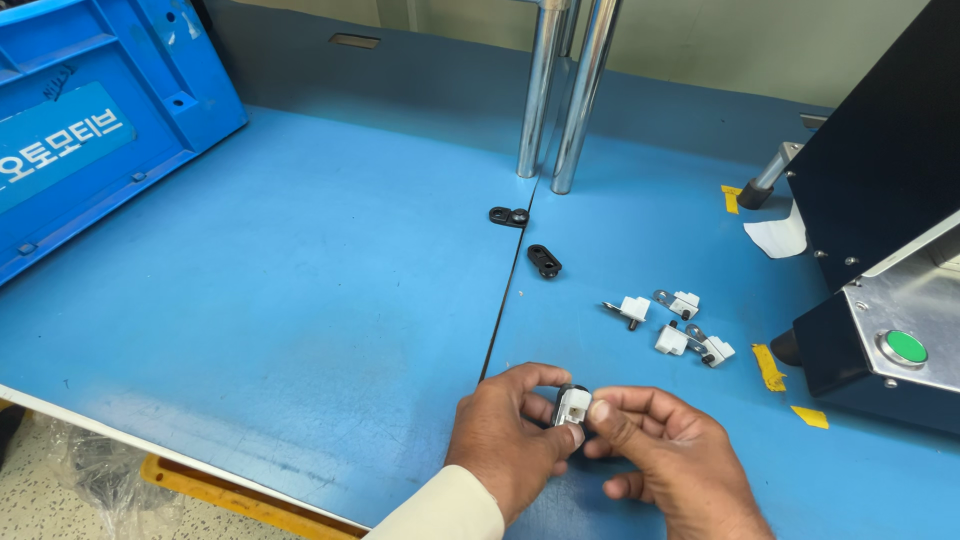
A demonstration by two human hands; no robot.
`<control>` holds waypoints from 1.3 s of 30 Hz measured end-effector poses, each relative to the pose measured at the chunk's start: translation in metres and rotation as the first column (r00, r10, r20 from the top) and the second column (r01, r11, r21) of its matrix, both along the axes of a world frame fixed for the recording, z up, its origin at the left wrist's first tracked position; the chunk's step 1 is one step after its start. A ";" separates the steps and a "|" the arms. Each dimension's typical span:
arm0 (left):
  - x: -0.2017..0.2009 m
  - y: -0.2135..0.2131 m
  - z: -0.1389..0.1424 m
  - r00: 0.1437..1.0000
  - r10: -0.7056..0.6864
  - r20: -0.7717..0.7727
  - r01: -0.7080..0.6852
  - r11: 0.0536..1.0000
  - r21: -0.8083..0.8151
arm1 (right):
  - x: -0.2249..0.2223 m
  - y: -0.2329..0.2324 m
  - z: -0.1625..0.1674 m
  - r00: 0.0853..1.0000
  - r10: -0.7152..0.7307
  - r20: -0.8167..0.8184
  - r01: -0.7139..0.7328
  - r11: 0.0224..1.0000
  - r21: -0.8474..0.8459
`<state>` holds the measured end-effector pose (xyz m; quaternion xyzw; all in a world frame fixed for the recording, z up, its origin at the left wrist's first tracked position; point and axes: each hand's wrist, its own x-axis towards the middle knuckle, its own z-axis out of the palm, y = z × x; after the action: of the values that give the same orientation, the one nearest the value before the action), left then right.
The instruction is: The person assembles small hinge roller components at a workbench, picking a white plastic roller and a black bracket, fitting the roller into the bracket by hand, and placing the finished assembly on the table with others. They repeat this for several parts, then set the assembled piece down near the machine.
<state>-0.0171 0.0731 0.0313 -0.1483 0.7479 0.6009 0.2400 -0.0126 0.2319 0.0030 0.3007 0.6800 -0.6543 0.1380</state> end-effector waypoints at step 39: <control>-0.005 0.009 0.004 0.829 -0.538 -0.154 0.301 0.661 -0.688 | 0.001 0.007 -0.027 0.915 0.228 -0.332 -0.142 0.954 0.263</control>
<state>-0.0226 0.0817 0.0356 0.0668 0.9491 0.2537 0.1744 -0.0115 0.2390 -0.0240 0.1241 0.7914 -0.5974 0.0369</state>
